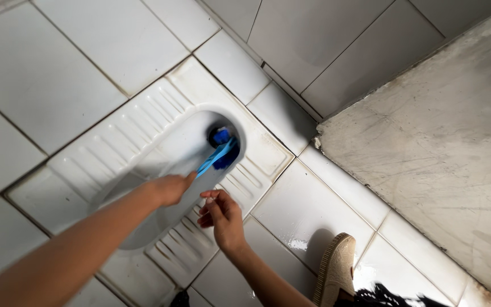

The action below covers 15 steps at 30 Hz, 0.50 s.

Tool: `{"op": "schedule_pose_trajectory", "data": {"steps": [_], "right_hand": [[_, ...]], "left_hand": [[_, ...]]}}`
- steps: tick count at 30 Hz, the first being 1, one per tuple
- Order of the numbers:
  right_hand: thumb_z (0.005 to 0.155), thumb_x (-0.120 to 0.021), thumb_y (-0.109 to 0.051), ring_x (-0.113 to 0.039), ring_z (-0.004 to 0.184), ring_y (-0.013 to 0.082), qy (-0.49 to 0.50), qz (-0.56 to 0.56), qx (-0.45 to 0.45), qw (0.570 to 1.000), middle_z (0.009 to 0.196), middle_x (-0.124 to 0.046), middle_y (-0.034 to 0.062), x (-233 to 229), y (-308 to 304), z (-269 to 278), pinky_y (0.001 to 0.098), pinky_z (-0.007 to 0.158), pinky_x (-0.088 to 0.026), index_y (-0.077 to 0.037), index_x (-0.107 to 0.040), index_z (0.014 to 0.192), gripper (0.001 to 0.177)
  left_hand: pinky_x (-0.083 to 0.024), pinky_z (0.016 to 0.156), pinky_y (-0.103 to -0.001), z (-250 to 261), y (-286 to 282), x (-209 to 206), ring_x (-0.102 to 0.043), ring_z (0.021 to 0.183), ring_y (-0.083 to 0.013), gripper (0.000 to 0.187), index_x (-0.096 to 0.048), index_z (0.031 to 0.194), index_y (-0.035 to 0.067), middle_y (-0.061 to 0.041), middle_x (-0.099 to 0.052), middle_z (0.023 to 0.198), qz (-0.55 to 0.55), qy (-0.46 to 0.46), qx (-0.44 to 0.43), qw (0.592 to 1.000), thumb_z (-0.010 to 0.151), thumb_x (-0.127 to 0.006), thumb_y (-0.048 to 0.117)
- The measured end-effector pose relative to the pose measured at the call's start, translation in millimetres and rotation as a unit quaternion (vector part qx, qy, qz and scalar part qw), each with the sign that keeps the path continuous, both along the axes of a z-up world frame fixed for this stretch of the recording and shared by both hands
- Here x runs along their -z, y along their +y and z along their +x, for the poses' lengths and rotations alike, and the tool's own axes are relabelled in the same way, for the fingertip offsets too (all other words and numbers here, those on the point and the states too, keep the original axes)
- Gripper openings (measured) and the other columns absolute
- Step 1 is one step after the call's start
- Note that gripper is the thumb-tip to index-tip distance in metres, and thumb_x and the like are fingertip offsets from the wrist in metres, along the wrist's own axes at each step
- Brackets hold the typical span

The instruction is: The person scrubs the interior of a squat toilet and the surrounding floor tiles using a long-handled brush.

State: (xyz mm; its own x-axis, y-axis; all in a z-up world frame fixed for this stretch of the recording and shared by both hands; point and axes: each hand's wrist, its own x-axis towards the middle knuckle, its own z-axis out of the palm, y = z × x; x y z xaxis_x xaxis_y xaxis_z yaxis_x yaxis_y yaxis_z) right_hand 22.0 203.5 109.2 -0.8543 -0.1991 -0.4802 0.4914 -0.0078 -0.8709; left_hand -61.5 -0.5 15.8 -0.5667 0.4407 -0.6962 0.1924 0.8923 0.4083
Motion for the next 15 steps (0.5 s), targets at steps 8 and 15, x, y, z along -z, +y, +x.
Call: {"op": "schedule_pose_trajectory", "data": {"steps": [8, 15], "right_hand": [[0.104, -0.046, -0.015, -0.068, 0.067, 0.0138, 0.011, 0.029, -0.002, 1.0, 0.082, -0.066, 0.0062, 12.0, -1.8, -0.9, 0.0282, 0.064, -0.06, -0.004, -0.064, 0.119, 0.025], [0.103, -0.047, -0.012, -0.068, 0.067, 0.0139, 0.02, 0.022, -0.031, 0.999, 0.081, -0.066, 0.0067, 8.3, -24.0, 8.3, 0.0297, 0.063, -0.06, -0.004, -0.064, 0.119, 0.025]], "left_hand": [[-0.053, 0.085, -0.041, 165.3, -172.3, -84.9, -0.062, 0.091, -0.0249, 0.074, 0.003, 0.165, 0.019, -0.008, -0.064, 0.096, -0.086, -0.155, 0.053, 0.983, 0.107, -0.043, 0.022], [-0.053, 0.079, -0.042, 145.4, -153.6, -59.7, -0.062, 0.086, -0.027, 0.082, 0.004, 0.164, 0.017, -0.012, -0.064, 0.095, -0.026, -0.141, 0.045, 0.989, 0.104, -0.052, 0.02]]}}
